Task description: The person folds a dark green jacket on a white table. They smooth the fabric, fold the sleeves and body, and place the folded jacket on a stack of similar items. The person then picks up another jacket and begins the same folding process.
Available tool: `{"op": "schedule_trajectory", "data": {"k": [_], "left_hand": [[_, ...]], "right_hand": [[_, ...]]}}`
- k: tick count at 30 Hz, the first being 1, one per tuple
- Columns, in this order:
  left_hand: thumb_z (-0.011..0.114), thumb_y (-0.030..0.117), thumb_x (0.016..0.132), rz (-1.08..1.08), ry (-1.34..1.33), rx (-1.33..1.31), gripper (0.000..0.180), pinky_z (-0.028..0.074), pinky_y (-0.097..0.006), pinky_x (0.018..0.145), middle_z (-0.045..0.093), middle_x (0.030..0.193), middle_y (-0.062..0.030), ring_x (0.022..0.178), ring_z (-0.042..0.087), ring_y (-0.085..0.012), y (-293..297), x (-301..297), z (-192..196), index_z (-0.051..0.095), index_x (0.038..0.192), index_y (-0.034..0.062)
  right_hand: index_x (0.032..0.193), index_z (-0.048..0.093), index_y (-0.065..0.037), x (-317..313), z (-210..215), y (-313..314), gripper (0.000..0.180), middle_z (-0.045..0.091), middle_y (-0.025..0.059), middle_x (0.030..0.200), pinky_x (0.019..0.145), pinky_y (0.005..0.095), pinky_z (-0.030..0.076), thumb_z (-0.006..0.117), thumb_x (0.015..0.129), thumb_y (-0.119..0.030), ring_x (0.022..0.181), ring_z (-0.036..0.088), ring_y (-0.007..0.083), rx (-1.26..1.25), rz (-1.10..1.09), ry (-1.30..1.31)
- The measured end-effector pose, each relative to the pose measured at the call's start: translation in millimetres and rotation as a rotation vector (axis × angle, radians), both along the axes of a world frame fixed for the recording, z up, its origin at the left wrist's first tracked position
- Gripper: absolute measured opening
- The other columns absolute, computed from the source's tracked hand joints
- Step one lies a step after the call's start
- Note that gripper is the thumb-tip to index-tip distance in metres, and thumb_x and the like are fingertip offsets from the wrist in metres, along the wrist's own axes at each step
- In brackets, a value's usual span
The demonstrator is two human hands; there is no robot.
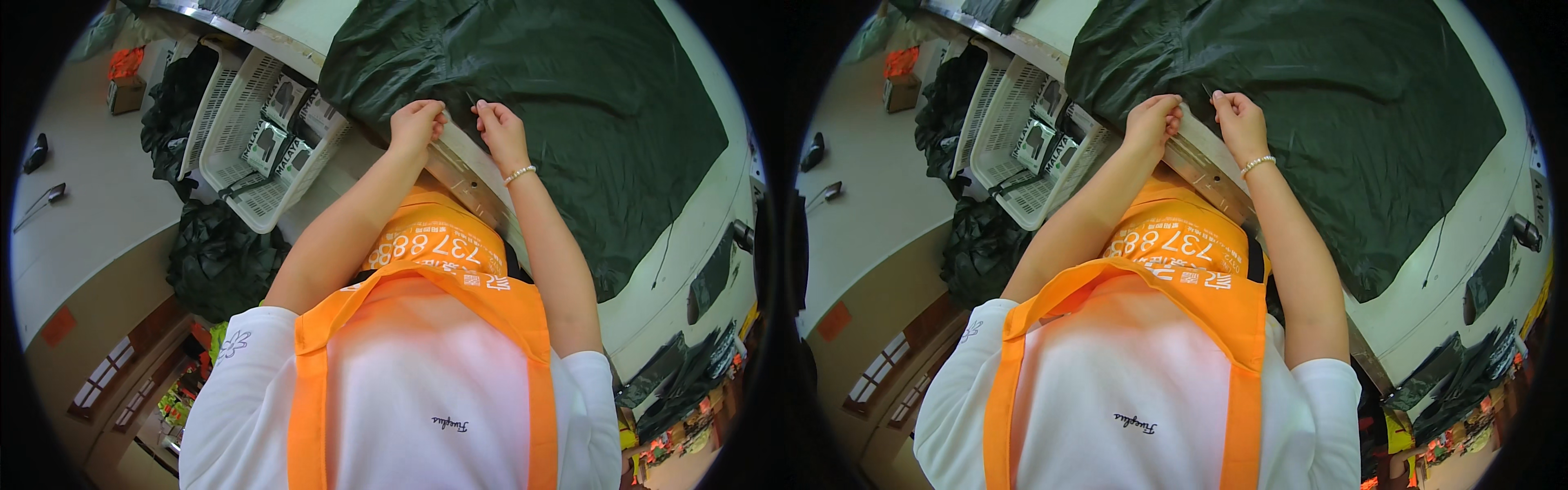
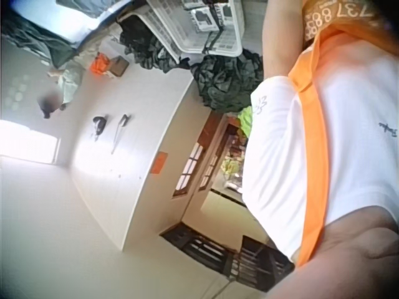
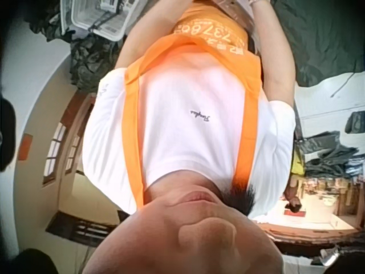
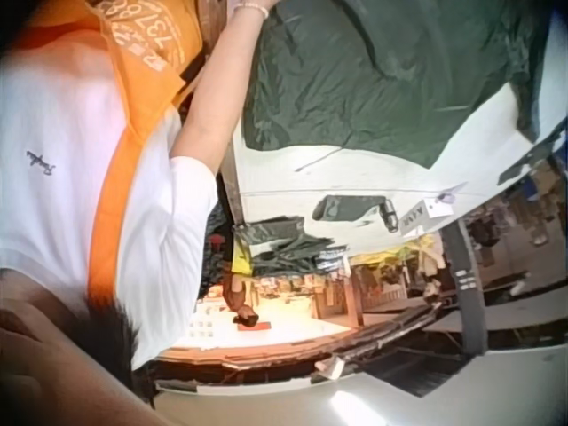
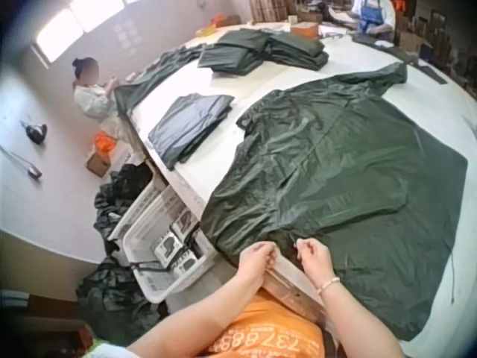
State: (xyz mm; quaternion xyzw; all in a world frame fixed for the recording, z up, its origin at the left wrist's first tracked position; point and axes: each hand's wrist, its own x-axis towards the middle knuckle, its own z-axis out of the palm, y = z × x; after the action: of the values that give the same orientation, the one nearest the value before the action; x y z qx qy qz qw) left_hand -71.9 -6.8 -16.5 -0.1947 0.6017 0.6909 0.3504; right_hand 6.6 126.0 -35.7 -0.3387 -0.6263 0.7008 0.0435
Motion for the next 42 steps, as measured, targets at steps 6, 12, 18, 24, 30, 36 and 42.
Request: {"op": "schedule_trajectory", "data": {"k": [6,12,18,24,30,36,42], "left_hand": [[0.062,0.008,0.084,-0.091,0.042,0.101,0.006,0.039,-0.018,0.050,0.058,0.065,-0.0018,0.051,0.048,-0.0072,-27,-4,-5,0.061,0.086,0.0024],[0.063,0.010,0.086,-0.245,0.227,0.017,0.006,0.040,-0.017,0.050,0.061,0.066,-0.0016,0.053,0.052,-0.0067,-32,-6,0,0.062,0.087,0.0037],[0.061,0.009,0.087,-0.307,0.315,0.002,0.007,0.040,-0.018,0.050,0.061,0.067,-0.0019,0.052,0.052,-0.0062,-33,-5,-4,0.061,0.087,0.0026],[0.062,0.009,0.087,-0.317,0.331,0.001,0.007,0.041,-0.019,0.050,0.061,0.067,-0.0019,0.052,0.052,-0.0064,-34,-5,-6,0.061,0.087,0.0020],[0.062,0.009,0.085,-0.408,0.341,-0.076,0.007,0.040,-0.019,0.048,0.060,0.065,-0.0014,0.052,0.051,-0.0066,-53,-3,0,0.062,0.086,0.0020],[0.069,0.030,0.075,-0.974,0.503,-1.053,0.028,0.050,-0.035,0.059,0.065,0.066,-0.0113,0.063,0.063,-0.0216,-167,-13,7,0.068,0.081,0.0018],[0.064,0.035,0.083,-0.933,0.488,-0.999,0.035,0.048,-0.035,0.056,0.066,0.067,-0.0086,0.060,0.062,-0.0234,-161,-18,23,0.069,0.079,0.0009]], "right_hand": [[0.082,0.063,-0.003,-2,33,6,0.033,0.052,-0.0038,0.060,0.046,0.0193,0.033,0.056,0.092,-0.034,0.050,0.043,0.0040,-0.239,0.071,-0.117],[0.077,0.064,-0.002,-19,48,-4,0.039,0.053,-0.0019,0.058,0.044,0.0219,0.034,0.056,0.091,-0.037,0.045,0.042,0.0064,-0.139,0.403,-0.280],[0.075,0.068,-0.001,-37,42,-7,0.037,0.064,0.0063,0.064,0.057,0.0283,0.045,0.059,0.087,-0.035,0.054,0.056,0.0141,0.251,0.494,-0.310],[0.077,0.069,-0.001,-37,36,-4,0.036,0.064,0.0066,0.064,0.061,0.0284,0.046,0.061,0.086,-0.034,0.058,0.058,0.0151,0.296,0.492,-0.280],[0.076,0.067,-0.001,-33,29,-1,0.037,0.060,0.0028,0.060,0.056,0.0264,0.043,0.060,0.087,-0.035,0.054,0.052,0.0110,0.154,0.448,-0.267],[0.091,0.062,-0.003,-5,57,23,0.036,0.048,-0.0058,0.065,0.041,0.0172,0.023,0.055,0.093,-0.038,0.047,0.034,0.0011,-0.237,0.325,-0.260],[0.091,0.062,-0.004,13,35,26,0.035,0.049,-0.0061,0.065,0.041,0.0168,0.024,0.054,0.094,-0.038,0.047,0.035,0.0007,-0.339,0.223,-0.244]]}}
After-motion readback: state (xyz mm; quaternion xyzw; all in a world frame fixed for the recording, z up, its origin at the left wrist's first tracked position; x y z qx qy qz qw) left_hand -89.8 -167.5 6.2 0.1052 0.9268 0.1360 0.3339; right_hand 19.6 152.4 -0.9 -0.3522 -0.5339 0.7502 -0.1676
